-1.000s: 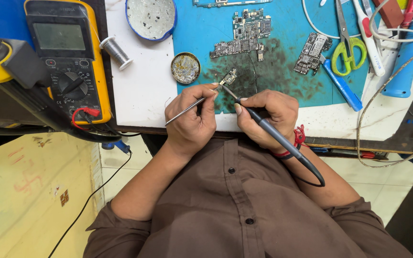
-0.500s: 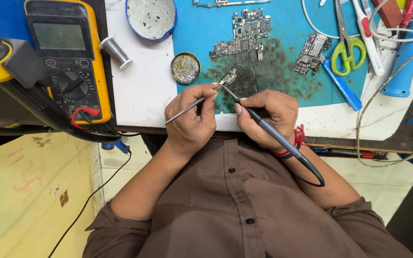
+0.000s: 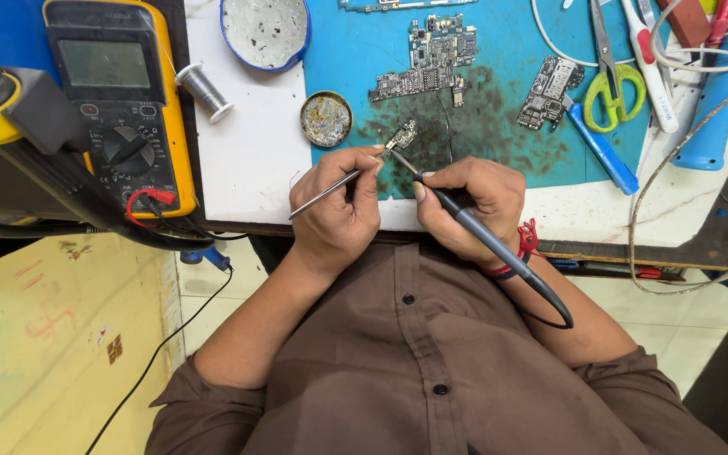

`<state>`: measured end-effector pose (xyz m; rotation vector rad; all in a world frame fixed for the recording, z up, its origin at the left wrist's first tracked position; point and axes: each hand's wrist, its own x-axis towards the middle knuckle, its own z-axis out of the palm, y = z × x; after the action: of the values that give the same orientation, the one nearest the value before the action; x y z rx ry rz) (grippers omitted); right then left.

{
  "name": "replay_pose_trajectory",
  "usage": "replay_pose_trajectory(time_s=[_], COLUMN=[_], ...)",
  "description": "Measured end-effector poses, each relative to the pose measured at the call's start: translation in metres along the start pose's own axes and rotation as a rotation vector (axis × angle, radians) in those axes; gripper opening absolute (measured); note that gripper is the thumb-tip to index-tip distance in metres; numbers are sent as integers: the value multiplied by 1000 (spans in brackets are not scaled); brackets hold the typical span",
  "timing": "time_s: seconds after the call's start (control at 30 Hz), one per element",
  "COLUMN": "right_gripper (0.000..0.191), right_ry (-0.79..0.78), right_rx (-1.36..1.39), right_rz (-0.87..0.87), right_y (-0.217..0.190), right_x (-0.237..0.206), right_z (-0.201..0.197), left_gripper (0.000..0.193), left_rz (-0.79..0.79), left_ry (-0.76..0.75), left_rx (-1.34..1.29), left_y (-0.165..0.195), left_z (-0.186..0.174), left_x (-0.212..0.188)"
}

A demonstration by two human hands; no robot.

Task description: The person uses a soldering iron and tweezers to solder components on a small circuit board. They apply flux with a toothbrush, then continue soldering multiple points on the board while holding it steady with the tweezers.

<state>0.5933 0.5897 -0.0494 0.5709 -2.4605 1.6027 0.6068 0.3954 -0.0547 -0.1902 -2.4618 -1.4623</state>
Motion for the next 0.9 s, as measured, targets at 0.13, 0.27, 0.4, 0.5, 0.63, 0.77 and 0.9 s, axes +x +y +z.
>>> replay_pose_trajectory(time_s=[0.13, 0.27, 0.4, 0.5, 0.63, 0.77, 0.9], right_gripper=[12, 12, 13, 13, 12, 12, 12], right_ry=[-1, 6, 11, 13, 18, 18, 12], right_rx=[0, -7, 2, -4, 14, 8, 1], right_rz=[-4, -1, 14, -3, 11, -2, -6], right_y=[-3, -16, -30, -41, -44, -52, -59], right_x=[-4, -26, -48, -60, -62, -75, -93], right_z=[5, 16, 31, 45, 51, 56, 62], left_gripper=[14, 14, 14, 14, 14, 14, 14], left_rz=[5, 1, 6, 6, 8, 3, 2], left_ry=[0, -3, -7, -5, -3, -3, -3], left_rx=[-2, 8, 10, 9, 5, 3, -4], left_y=[-2, -1, -1, -4, -7, -5, -2], left_z=[-5, -19, -33, -49, -54, -59, -65], left_x=[-4, -29, -53, -68, -72, -88, -106])
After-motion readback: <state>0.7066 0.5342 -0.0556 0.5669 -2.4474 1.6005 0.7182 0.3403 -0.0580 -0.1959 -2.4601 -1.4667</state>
